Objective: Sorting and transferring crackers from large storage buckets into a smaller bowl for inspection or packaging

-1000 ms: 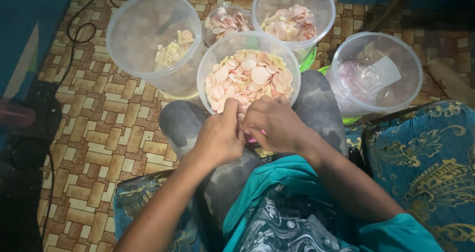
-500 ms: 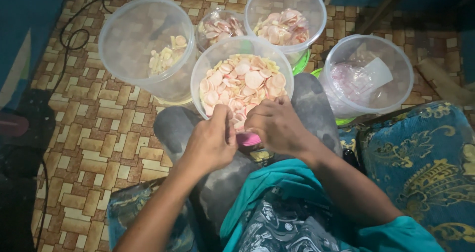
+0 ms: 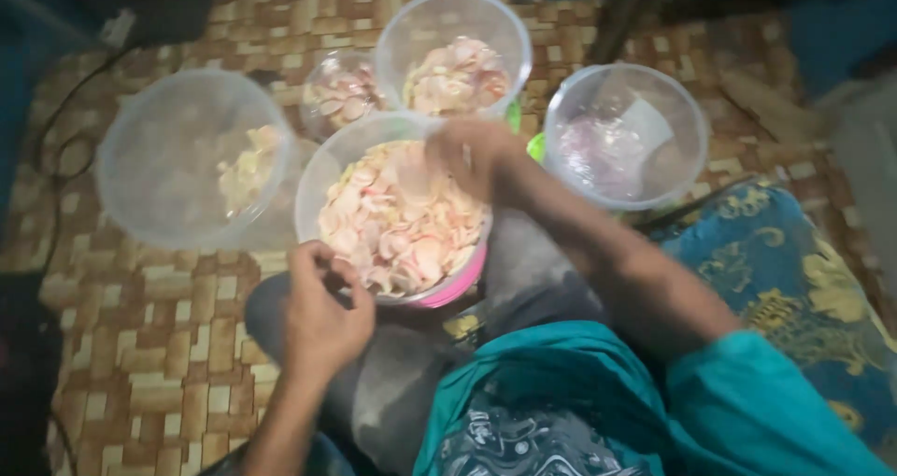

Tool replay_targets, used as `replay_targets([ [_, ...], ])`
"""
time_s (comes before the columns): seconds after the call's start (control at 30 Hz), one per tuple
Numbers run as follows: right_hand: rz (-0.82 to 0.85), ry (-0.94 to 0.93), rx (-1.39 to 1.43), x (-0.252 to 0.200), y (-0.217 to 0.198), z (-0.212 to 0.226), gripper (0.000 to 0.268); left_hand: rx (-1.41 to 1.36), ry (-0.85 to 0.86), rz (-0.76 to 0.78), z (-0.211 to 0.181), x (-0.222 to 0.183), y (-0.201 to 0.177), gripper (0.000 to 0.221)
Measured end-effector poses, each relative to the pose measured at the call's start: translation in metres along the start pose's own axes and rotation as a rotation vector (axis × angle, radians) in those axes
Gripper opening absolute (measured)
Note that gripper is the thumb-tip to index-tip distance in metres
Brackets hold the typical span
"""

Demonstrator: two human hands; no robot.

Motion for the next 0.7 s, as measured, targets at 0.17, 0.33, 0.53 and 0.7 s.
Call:
replay_targets([
  [0.17,-0.025,0.438,-0.483,0.059,-0.090,-0.076,0.026,0.025,0.249,0.171,-0.023,0.030,0.038,0.038],
  [0.33,0.130,0.804,-0.787,0.032,-0.181,-0.067,0.034,-0.050,0.524,0.378,-0.063,0.061,0.119,0.034],
  [0.53,0.377,1.074,-0.859,-0.045,-0.226,-0.098,0.025,-0.163,0.718,0.594,-0.091,0.102,0.266,0.038],
  [0.7,0.515,1.203,-0.623,-0.049,-0.224,-0.100,0.031,0.187,0.585,0.971,-0.071,0.148,0.406,0.056],
])
Point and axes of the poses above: each hand's wrist, its own x-axis towards the middle knuckle, its own y-axis out of the palm, z = x × y, the point moved 2 cm from there along x, towards the middle knuckle, and after that the axes turned 12 degrees about y, right-handed, at the moved point
